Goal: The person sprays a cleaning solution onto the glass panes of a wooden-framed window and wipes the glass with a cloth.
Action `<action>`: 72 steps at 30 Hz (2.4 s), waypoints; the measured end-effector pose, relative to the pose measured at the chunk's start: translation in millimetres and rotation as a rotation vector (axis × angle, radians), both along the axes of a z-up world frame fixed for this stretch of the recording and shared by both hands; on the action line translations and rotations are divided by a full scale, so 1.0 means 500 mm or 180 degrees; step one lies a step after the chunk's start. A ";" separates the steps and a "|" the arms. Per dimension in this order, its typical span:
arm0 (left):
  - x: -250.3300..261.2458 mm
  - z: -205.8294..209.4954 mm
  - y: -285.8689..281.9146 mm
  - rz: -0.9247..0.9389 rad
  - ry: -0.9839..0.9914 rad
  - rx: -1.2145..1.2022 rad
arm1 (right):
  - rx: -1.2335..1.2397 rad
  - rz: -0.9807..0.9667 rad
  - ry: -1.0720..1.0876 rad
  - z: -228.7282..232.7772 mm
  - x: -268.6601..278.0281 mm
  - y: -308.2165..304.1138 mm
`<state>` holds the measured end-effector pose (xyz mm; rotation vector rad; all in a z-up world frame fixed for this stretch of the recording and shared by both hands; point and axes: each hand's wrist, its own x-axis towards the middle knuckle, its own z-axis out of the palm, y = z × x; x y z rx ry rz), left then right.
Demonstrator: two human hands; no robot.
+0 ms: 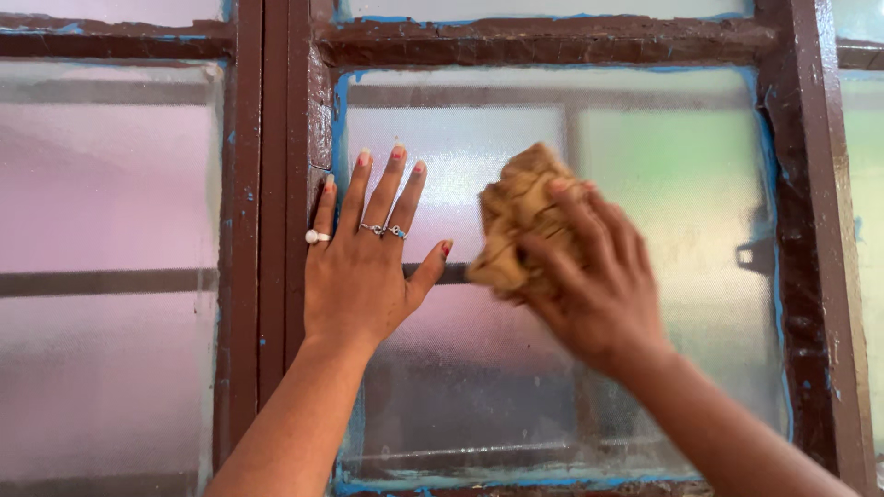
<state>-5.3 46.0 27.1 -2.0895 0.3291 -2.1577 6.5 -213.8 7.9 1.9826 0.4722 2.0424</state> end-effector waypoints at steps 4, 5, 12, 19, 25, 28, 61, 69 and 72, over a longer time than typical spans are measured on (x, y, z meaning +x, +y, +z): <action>0.005 0.005 0.000 -0.0040 -0.0059 0.0016 | 0.0810 -0.0182 -0.0033 0.029 -0.008 -0.068; 0.006 0.004 0.002 -0.0062 -0.0066 0.0030 | 0.1153 -0.0041 -0.0155 0.032 -0.006 -0.072; 0.010 0.003 0.003 -0.0392 -0.0233 0.0062 | 0.0648 -0.0073 0.0237 -0.058 -0.004 0.041; 0.020 -0.008 0.007 -0.0619 -0.0494 0.0108 | 0.1578 -0.0221 0.0091 0.023 -0.016 -0.097; 0.031 -0.008 0.006 -0.0648 -0.0579 0.0137 | 0.1694 0.0038 -0.0316 0.001 0.014 -0.035; 0.031 -0.008 0.008 -0.0676 -0.0551 0.0150 | 0.1076 -0.0267 0.0344 -0.059 0.004 0.036; 0.030 -0.014 0.008 -0.0633 -0.0617 0.0174 | -0.0106 0.0119 0.0184 -0.121 0.004 -0.030; 0.034 -0.013 0.005 -0.0653 -0.0690 0.0161 | 0.1568 0.0010 -0.0650 -0.049 -0.017 -0.182; 0.033 -0.015 0.004 -0.0705 -0.0695 0.0127 | 0.1579 -0.0658 -0.0494 -0.064 0.014 -0.119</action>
